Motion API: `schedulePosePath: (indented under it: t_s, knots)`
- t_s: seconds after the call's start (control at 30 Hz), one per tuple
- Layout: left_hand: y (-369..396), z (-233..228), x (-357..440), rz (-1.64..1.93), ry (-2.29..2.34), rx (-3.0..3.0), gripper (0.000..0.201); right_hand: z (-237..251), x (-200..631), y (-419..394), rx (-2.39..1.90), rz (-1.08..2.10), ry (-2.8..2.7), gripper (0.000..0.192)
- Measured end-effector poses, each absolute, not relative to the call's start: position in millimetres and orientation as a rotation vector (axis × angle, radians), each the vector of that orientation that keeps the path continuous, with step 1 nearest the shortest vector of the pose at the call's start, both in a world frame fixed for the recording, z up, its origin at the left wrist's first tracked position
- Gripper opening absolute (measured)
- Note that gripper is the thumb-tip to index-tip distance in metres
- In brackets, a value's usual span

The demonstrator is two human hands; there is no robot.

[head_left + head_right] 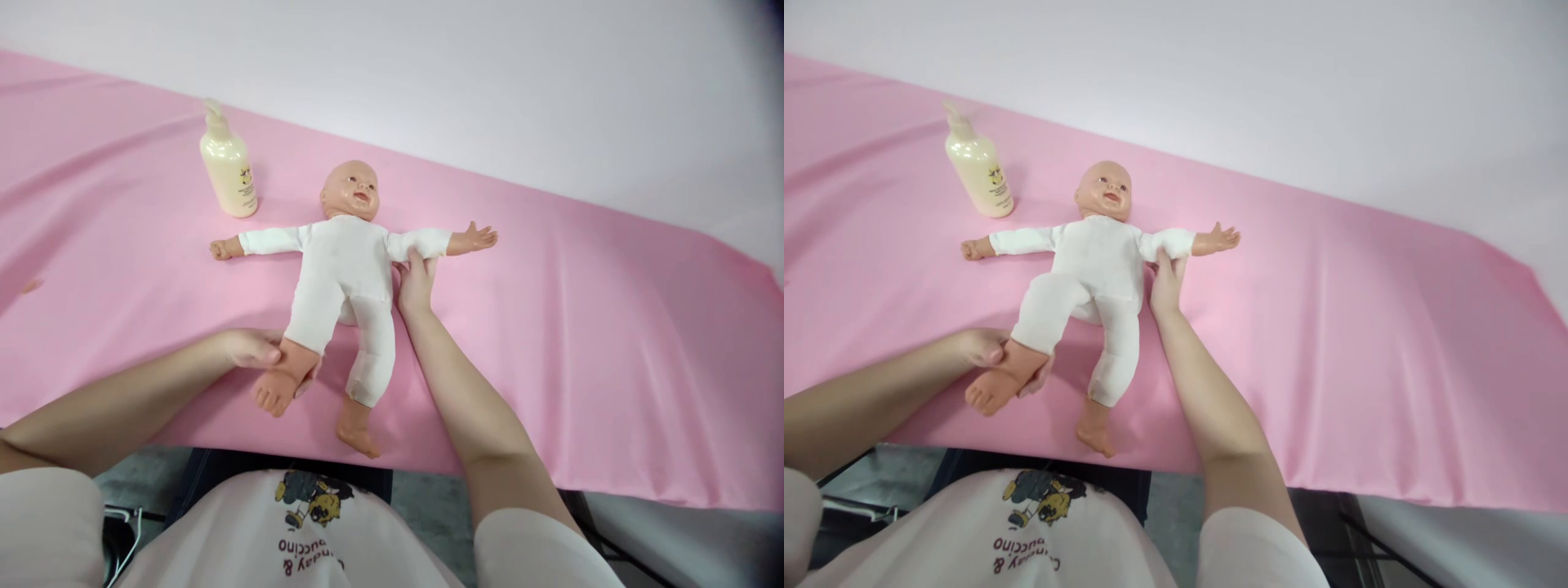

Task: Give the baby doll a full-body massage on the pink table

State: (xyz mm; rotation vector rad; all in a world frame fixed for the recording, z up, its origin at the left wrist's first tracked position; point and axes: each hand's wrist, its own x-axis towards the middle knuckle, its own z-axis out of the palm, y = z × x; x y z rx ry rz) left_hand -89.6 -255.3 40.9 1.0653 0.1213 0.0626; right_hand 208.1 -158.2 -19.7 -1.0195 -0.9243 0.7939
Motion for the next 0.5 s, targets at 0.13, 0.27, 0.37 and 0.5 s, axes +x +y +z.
schedulePosePath:
  t_s: [0.13, 0.27, 0.37, 0.5]
  knots:
    - [-250, 32, -89, 0.367, 0.231, 1.001, 0.064, -16, 207, -163, -1.017, 0.676, -1.183, 0.052]
    - [-251, 33, -85, 0.556, 0.340, 0.801, 0.057, -7, 207, -172, -1.004, 0.497, -1.499, 0.044]
    - [-251, 38, -83, 0.583, 0.413, 0.708, 0.052, -4, 206, -175, -1.043, 0.399, -1.630, 0.033]
    - [-250, 39, -83, 0.618, 0.493, 0.667, 0.048, -5, 206, -175, -1.064, 0.383, -1.648, 0.027]
